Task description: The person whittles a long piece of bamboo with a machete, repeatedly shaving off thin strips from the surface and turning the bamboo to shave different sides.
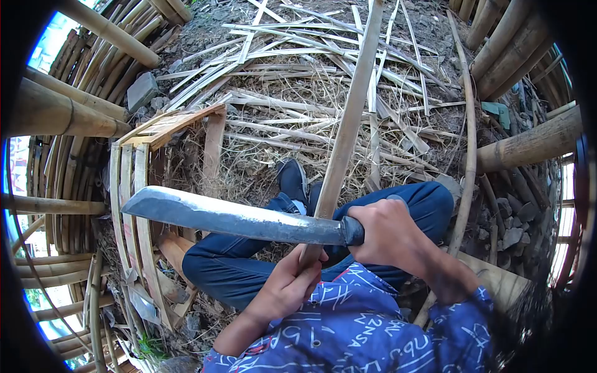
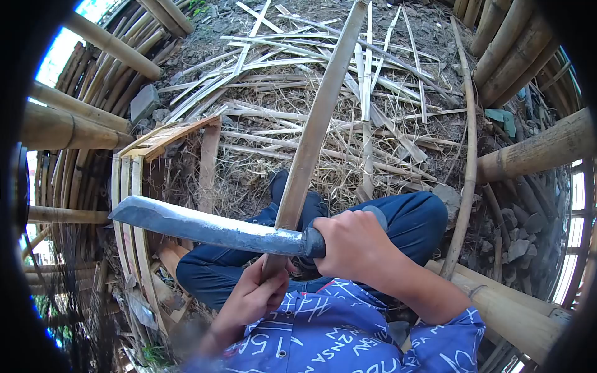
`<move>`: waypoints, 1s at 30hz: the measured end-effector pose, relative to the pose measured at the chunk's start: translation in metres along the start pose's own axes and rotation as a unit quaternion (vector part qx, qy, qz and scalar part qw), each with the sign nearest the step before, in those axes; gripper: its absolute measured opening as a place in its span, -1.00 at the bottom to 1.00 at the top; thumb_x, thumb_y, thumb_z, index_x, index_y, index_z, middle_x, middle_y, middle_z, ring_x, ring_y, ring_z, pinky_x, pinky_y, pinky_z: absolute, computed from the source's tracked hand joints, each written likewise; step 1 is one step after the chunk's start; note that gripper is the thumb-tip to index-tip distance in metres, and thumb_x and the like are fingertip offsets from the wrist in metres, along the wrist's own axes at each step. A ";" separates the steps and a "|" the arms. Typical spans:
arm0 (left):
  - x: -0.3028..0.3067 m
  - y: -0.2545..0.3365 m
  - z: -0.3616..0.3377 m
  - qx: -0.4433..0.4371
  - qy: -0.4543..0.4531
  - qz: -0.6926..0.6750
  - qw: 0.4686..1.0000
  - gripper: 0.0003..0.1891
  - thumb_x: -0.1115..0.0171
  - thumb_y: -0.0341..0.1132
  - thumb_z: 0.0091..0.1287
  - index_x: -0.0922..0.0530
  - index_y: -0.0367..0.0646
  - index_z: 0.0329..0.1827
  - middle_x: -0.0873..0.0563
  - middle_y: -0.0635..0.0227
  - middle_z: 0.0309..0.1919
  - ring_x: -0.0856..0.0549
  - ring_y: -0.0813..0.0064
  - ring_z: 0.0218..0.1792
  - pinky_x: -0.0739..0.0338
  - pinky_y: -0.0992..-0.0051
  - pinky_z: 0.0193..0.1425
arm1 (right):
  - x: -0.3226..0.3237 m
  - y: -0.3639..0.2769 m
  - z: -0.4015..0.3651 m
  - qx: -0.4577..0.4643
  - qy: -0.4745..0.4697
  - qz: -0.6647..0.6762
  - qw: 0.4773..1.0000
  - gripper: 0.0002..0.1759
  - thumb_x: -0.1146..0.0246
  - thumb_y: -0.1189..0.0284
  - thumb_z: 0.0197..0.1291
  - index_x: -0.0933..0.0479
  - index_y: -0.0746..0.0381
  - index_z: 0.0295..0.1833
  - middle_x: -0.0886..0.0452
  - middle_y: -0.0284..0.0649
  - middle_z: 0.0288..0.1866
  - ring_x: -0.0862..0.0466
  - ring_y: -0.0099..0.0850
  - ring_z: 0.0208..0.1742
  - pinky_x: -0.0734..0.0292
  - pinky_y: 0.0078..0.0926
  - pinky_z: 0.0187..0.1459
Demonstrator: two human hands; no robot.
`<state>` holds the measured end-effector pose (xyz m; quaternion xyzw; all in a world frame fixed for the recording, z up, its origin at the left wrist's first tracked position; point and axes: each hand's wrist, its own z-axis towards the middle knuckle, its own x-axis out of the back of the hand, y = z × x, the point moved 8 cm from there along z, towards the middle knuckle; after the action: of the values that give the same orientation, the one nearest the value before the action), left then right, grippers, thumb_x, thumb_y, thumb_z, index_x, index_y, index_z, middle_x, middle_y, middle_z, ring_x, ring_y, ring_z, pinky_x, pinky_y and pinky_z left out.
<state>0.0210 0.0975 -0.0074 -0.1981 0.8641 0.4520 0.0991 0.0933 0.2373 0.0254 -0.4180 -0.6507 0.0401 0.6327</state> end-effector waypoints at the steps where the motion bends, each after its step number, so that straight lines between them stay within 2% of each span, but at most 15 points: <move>1: 0.001 0.000 0.000 0.000 0.000 -0.001 1.000 -0.87 0.03 -0.40 0.52 -0.39 -0.23 0.03 -0.30 0.53 -0.59 -0.22 0.74 -0.64 -0.10 0.65 -0.60 | -0.001 0.001 0.000 0.000 0.000 0.000 1.000 -0.78 -0.34 0.32 -0.15 -0.58 0.23 -0.41 -0.63 -0.01 -0.53 -0.68 0.00 -0.41 -0.59 -0.10 -0.29; 4: 0.002 -0.003 -0.002 0.014 -0.015 -0.014 1.000 -0.86 0.02 -0.41 0.51 -0.36 -0.21 0.05 -0.32 0.52 -0.56 -0.22 0.75 -0.63 -0.10 0.65 -0.59 | -0.001 0.008 0.004 0.003 0.006 0.000 1.000 -0.79 -0.34 0.32 -0.17 -0.59 0.21 -0.40 -0.64 -0.01 -0.52 -0.69 0.00 -0.39 -0.60 -0.10 -0.26; 6: 0.000 -0.009 -0.009 0.043 -0.036 -0.039 0.998 -0.88 0.02 -0.38 0.50 -0.36 -0.13 0.03 -0.38 0.53 -0.54 -0.33 0.74 -0.58 -0.27 0.64 -0.53 | 0.015 0.031 0.007 -0.059 0.078 -0.014 0.995 -0.78 -0.35 0.31 -0.18 -0.60 0.18 -0.39 -0.65 -0.01 -0.49 -0.70 -0.01 -0.36 -0.61 -0.10 -0.23; 9: -0.001 -0.014 -0.015 0.069 -0.040 -0.059 0.995 -0.87 0.01 -0.37 0.50 -0.36 -0.13 0.04 -0.38 0.53 -0.51 -0.32 0.75 -0.57 -0.25 0.66 -0.52 | 0.031 0.063 0.013 -0.111 0.117 -0.060 0.985 -0.76 -0.36 0.30 -0.19 -0.63 0.16 -0.36 -0.67 -0.03 -0.45 -0.70 -0.02 -0.32 -0.62 -0.14 -0.18; 12: 0.002 -0.021 -0.015 0.095 -0.048 -0.092 0.990 -0.87 0.01 -0.37 0.51 -0.36 -0.13 0.03 -0.39 0.54 -0.50 -0.31 0.76 -0.57 -0.24 0.67 -0.53 | 0.031 0.066 0.015 -0.107 0.114 -0.093 0.983 -0.76 -0.36 0.30 -0.19 -0.63 0.17 -0.35 -0.67 -0.02 -0.43 -0.70 -0.02 -0.29 -0.62 -0.16 -0.16; 16: 0.003 -0.023 -0.024 0.094 -0.064 -0.075 0.991 -0.86 0.00 -0.36 0.52 -0.36 -0.13 0.06 -0.39 0.53 -0.48 -0.31 0.77 -0.56 -0.22 0.68 -0.53 | 0.045 0.078 0.022 -0.113 0.135 -0.089 0.980 -0.77 -0.37 0.32 -0.17 -0.64 0.17 -0.34 -0.67 -0.01 -0.41 -0.70 -0.02 -0.27 -0.62 -0.14 -0.14; 18: 0.003 -0.029 -0.035 0.099 -0.067 -0.096 0.988 -0.83 -0.02 -0.35 0.52 -0.37 -0.14 0.10 -0.40 0.53 -0.46 -0.31 0.76 -0.55 -0.23 0.68 -0.51 | 0.069 0.100 0.023 -0.140 0.205 -0.117 0.962 -0.77 -0.37 0.33 -0.12 -0.66 0.18 -0.30 -0.68 0.01 -0.38 -0.70 -0.02 -0.24 -0.62 -0.13 -0.10; 21: 0.011 -0.037 -0.044 0.098 -0.060 -0.067 0.991 -0.79 -0.04 -0.34 0.52 -0.37 -0.15 0.12 -0.42 0.52 -0.45 -0.32 0.76 -0.54 -0.26 0.67 -0.48 | 0.088 0.114 0.025 -0.174 0.208 -0.112 0.956 -0.76 -0.37 0.34 -0.07 -0.68 0.19 -0.25 -0.69 0.02 -0.36 -0.70 -0.01 -0.23 -0.62 -0.12 -0.08; 25: 0.029 -0.046 -0.050 0.124 -0.047 -0.076 0.988 -0.81 -0.05 -0.35 0.50 -0.39 -0.16 0.10 -0.43 0.52 -0.45 -0.35 0.75 -0.53 -0.29 0.66 -0.45 | 0.091 0.123 0.027 -0.160 0.193 -0.125 0.960 -0.76 -0.37 0.34 -0.08 -0.69 0.20 -0.26 -0.69 0.02 -0.38 -0.70 0.00 -0.24 -0.62 -0.12 -0.10; 27: 0.039 -0.042 -0.051 0.112 -0.035 0.007 0.993 -0.83 -0.05 -0.38 0.49 -0.40 -0.17 0.08 -0.45 0.52 -0.46 -0.38 0.75 -0.51 -0.32 0.66 -0.45 | 0.091 0.120 0.028 -0.158 0.196 -0.128 0.959 -0.78 -0.36 0.34 -0.09 -0.68 0.20 -0.28 -0.68 0.02 -0.39 -0.70 0.00 -0.25 -0.63 -0.12 -0.11; 30: 0.045 -0.035 -0.056 0.117 -0.014 0.017 0.993 -0.83 -0.06 -0.42 0.45 -0.40 -0.19 0.05 -0.45 0.49 -0.47 -0.37 0.73 -0.53 -0.28 0.65 -0.48 | 0.092 0.116 0.031 -0.139 0.214 -0.132 0.958 -0.80 -0.35 0.36 -0.10 -0.68 0.19 -0.31 -0.68 0.02 -0.42 -0.70 0.01 -0.28 -0.63 -0.13 -0.11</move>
<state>-0.0039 0.0226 -0.0173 -0.1638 0.9129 0.3521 0.1260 0.1382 0.3817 0.0245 -0.4114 -0.5484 -0.2252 0.6923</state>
